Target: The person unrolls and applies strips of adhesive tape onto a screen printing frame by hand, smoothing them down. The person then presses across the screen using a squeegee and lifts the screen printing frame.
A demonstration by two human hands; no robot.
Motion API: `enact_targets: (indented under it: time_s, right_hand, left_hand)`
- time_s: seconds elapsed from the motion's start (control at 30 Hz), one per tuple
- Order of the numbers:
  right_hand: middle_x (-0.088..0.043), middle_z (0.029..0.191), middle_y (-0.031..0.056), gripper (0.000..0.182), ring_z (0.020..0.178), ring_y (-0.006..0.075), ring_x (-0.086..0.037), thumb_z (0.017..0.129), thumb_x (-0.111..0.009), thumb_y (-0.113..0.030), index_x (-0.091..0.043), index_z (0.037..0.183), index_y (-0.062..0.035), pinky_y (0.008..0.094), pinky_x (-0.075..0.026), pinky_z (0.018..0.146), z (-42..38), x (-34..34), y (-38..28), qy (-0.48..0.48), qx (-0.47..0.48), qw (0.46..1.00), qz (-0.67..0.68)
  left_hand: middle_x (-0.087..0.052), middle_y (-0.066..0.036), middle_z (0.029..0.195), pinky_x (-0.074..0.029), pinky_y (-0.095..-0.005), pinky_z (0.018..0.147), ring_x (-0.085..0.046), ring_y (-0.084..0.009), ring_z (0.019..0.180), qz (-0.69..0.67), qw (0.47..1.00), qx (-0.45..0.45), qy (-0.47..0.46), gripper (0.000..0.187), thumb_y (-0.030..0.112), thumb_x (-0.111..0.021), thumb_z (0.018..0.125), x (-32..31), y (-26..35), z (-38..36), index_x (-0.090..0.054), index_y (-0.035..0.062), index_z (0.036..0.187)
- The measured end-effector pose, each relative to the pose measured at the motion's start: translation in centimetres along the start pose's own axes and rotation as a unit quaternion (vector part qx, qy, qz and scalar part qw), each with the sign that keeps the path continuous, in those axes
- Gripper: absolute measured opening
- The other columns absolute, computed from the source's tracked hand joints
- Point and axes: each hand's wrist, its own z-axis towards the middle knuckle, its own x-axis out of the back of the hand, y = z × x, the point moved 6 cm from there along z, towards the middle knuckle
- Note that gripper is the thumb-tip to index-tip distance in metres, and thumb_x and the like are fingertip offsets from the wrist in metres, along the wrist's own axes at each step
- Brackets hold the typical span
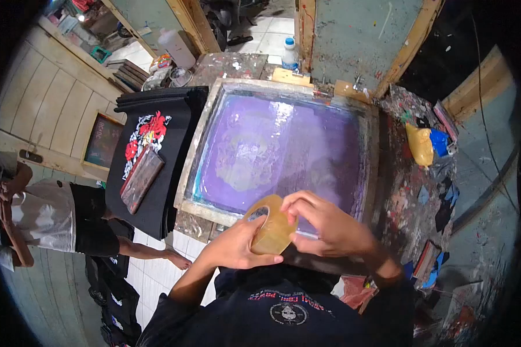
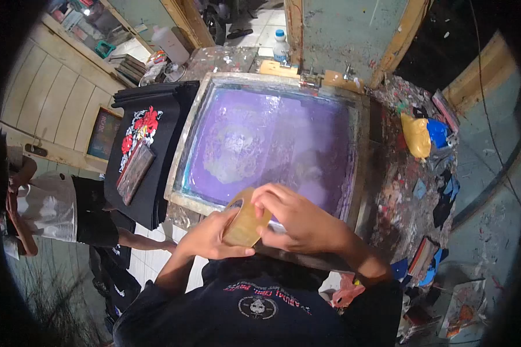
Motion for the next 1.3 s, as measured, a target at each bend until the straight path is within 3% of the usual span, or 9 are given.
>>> enact_targets:
  time_s: [0.17,0.4,0.5,0.73,0.77,0.83,0.87,1.1,1.3]
  right_hand:
    - [-0.068,0.095,0.0144,0.025,0.089,0.0311,-0.070,0.090,-0.075,-0.013,-0.059,0.104,-0.0001,0.0389,-0.055,0.079,4.3,-1.3,2.6,-0.091,-0.042,0.983,0.156]
    - [-0.077,0.099,0.0083,0.022,0.088,0.0134,-0.070,0.092,-0.079,-0.012,-0.076,0.109,0.0020,0.0312,-0.056,0.081,13.6,-2.4,7.1,-0.269,-0.060,0.917,0.288]
    - [-0.078,0.099,0.0086,0.025,0.090,0.0143,-0.070,0.090,-0.081,-0.018,-0.077,0.107,0.0007,0.0293,-0.056,0.082,18.8,6.2,11.9,-0.278,-0.078,0.945,0.152]
    - [-0.073,0.087,0.0044,0.021,0.083,0.0132,-0.067,0.090,-0.078,-0.022,-0.075,0.095,-0.0015,0.0322,-0.055,0.079,9.0,28.4,24.1,-0.020,-0.276,0.950,-0.143]
    - [-0.074,0.090,0.0060,0.022,0.088,0.0154,-0.069,0.092,-0.075,-0.023,-0.074,0.098,-0.0011,0.0346,-0.056,0.085,5.4,29.3,23.7,-0.023,-0.307,0.930,-0.202]
    - [-0.068,0.115,0.0111,0.030,0.108,0.0224,-0.067,0.094,-0.071,-0.012,-0.063,0.122,-0.0034,0.0408,-0.056,0.094,-8.1,32.5,25.2,0.346,-0.325,0.829,0.295]
    - [-0.065,0.117,0.0083,0.034,0.109,0.0203,-0.064,0.094,-0.072,-0.009,-0.060,0.126,-0.0043,0.0383,-0.054,0.095,-15.5,34.3,23.5,0.311,-0.226,0.918,0.102]
    - [-0.058,0.099,0.0023,0.024,0.090,0.0143,-0.054,0.091,-0.077,-0.011,-0.058,0.105,-0.0067,0.0345,-0.049,0.091,-39.4,24.3,0.7,0.578,-0.135,0.799,-0.097]
    - [-0.058,0.094,0.0003,0.022,0.085,0.0129,-0.053,0.091,-0.078,-0.013,-0.060,0.103,-0.0072,0.0331,-0.049,0.085,-41.9,17.1,-3.7,0.673,-0.102,0.728,-0.081]
  left_hand:
    - [-0.071,-0.023,0.093,-0.055,-0.0397,0.078,-0.072,-0.0313,0.082,-0.094,0.991,0.049,0.078,0.068,0.041,-0.089,0.077,1.6,-1.8,-2.1,-0.061,-0.0067,0.117]
    - [-0.072,-0.010,0.099,-0.057,-0.0295,0.077,-0.072,-0.0160,0.085,-0.321,0.926,0.188,0.060,0.048,0.019,-0.081,0.092,6.5,-1.5,-4.9,-0.060,-0.0062,0.127]
    - [-0.071,-0.009,0.095,-0.058,-0.0292,0.074,-0.071,-0.0143,0.081,-0.360,0.904,0.229,0.034,0.041,0.018,-0.076,0.097,9.9,-4.0,-7.2,-0.060,-0.0066,0.126]
    - [-0.073,-0.017,0.096,-0.058,-0.0323,0.065,-0.074,-0.0255,0.071,0.155,0.893,0.420,-0.037,0.065,0.045,-0.080,0.090,17.2,-3.4,-7.2,-0.064,-0.0126,0.114]
    - [-0.073,-0.018,0.099,-0.058,-0.0343,0.066,-0.074,-0.0282,0.073,0.231,0.904,0.358,0.028,0.064,0.047,-0.081,0.088,18.2,-1.9,-7.0,-0.066,-0.0097,0.114]
    - [-0.073,-0.020,0.106,-0.057,-0.0383,0.068,-0.074,-0.0336,0.077,0.374,0.889,0.212,0.156,0.063,0.051,-0.083,0.084,19.9,1.8,-6.9,-0.070,-0.0039,0.113]
    - [-0.073,-0.019,0.107,-0.056,-0.0377,0.067,-0.073,-0.0316,0.076,0.407,0.884,0.141,0.183,0.061,0.052,-0.083,0.082,20.3,3.7,-6.5,-0.071,0.0017,0.115]
    - [-0.064,-0.008,0.137,-0.058,-0.0381,0.079,-0.071,-0.0190,0.081,0.516,0.808,-0.258,0.123,0.045,0.060,-0.079,0.082,16.9,13.8,-10.1,-0.071,0.0273,0.111]
    - [-0.066,-0.008,0.137,-0.055,-0.0361,0.071,-0.067,-0.0192,0.077,0.488,0.809,-0.321,0.061,0.034,0.052,-0.080,0.081,15.6,17.5,-12.5,-0.074,0.0275,0.104]
